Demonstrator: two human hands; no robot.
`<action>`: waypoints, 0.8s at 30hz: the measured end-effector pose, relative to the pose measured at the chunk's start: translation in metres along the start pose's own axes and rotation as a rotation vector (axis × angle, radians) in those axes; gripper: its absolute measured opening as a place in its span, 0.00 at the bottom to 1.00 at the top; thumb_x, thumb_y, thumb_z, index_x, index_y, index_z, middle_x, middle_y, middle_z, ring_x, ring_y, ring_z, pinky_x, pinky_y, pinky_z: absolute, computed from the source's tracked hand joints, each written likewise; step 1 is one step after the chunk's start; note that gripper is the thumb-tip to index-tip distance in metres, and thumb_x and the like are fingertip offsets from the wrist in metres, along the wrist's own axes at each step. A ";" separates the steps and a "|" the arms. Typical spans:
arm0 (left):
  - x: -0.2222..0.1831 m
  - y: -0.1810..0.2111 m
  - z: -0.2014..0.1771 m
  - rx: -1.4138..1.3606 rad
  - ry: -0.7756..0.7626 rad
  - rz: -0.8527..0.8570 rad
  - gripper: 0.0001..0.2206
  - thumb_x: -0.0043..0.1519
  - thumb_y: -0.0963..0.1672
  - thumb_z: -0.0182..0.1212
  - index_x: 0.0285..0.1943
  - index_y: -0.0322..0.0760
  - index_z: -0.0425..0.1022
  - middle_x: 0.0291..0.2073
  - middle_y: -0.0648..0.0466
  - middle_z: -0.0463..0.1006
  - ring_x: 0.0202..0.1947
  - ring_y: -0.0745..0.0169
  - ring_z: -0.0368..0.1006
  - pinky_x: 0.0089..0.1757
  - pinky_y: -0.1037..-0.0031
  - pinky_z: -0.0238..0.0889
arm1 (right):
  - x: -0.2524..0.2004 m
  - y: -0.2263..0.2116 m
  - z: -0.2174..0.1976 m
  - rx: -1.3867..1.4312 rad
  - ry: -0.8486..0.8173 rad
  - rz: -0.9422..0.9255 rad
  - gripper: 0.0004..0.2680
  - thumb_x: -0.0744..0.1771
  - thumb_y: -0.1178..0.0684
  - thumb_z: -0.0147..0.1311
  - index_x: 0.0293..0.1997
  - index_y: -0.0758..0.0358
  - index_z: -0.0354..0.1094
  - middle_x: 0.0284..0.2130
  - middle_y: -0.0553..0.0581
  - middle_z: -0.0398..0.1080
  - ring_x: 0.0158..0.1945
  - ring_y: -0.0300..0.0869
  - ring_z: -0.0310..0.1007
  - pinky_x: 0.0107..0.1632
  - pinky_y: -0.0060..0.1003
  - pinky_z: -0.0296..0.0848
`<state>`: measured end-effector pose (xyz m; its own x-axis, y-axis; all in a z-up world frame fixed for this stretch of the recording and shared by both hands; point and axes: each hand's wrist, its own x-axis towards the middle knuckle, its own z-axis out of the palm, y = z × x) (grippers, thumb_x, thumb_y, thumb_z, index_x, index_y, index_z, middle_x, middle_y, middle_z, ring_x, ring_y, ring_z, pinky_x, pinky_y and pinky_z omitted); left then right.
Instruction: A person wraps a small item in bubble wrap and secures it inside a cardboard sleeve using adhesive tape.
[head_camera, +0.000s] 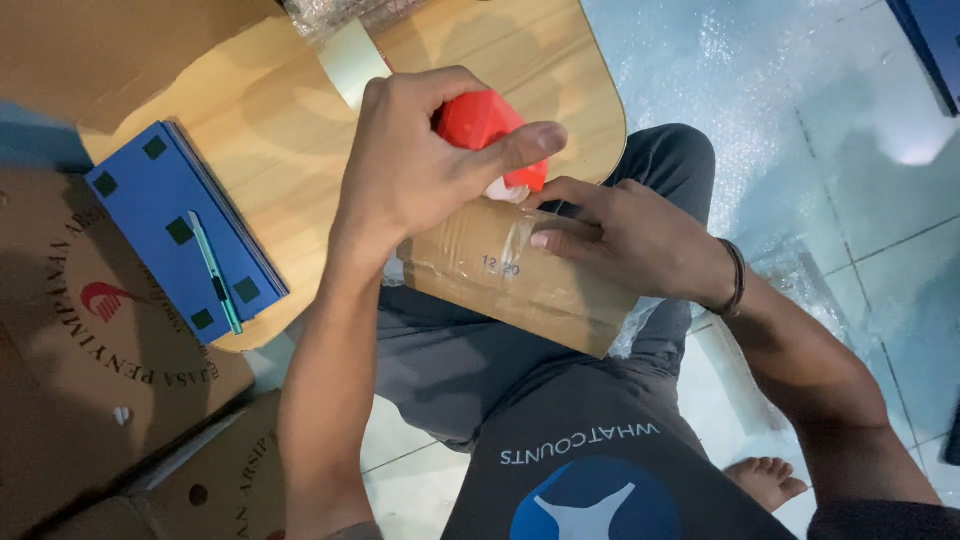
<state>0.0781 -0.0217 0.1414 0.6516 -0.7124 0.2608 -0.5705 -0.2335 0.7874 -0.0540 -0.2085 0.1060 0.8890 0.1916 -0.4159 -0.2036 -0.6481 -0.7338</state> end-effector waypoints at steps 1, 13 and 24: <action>0.001 0.000 0.002 0.041 0.022 -0.025 0.23 0.58 0.50 0.77 0.24 0.27 0.75 0.16 0.54 0.70 0.16 0.66 0.56 0.23 0.77 0.55 | -0.001 -0.001 0.000 0.025 -0.002 -0.035 0.13 0.68 0.43 0.53 0.56 0.52 0.70 0.08 0.53 0.66 0.10 0.43 0.63 0.21 0.39 0.56; 0.009 -0.019 0.019 0.153 0.140 -0.154 0.35 0.59 0.58 0.73 0.12 0.31 0.62 0.07 0.58 0.59 0.13 0.70 0.48 0.18 0.76 0.50 | -0.002 -0.003 0.000 -0.007 -0.088 0.057 0.16 0.68 0.41 0.50 0.62 0.47 0.64 0.15 0.55 0.76 0.13 0.43 0.72 0.21 0.39 0.63; 0.012 -0.026 0.023 0.176 0.091 -0.266 0.37 0.59 0.61 0.72 0.08 0.37 0.59 0.06 0.63 0.58 0.10 0.74 0.49 0.17 0.80 0.50 | -0.001 0.002 0.003 -0.019 -0.102 0.012 0.17 0.67 0.40 0.51 0.62 0.49 0.65 0.15 0.56 0.77 0.12 0.43 0.71 0.20 0.40 0.61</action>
<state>0.0894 -0.0393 0.1115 0.8265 -0.5513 0.1141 -0.4471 -0.5195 0.7282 -0.0560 -0.2073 0.1034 0.8398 0.2569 -0.4782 -0.2057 -0.6646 -0.7183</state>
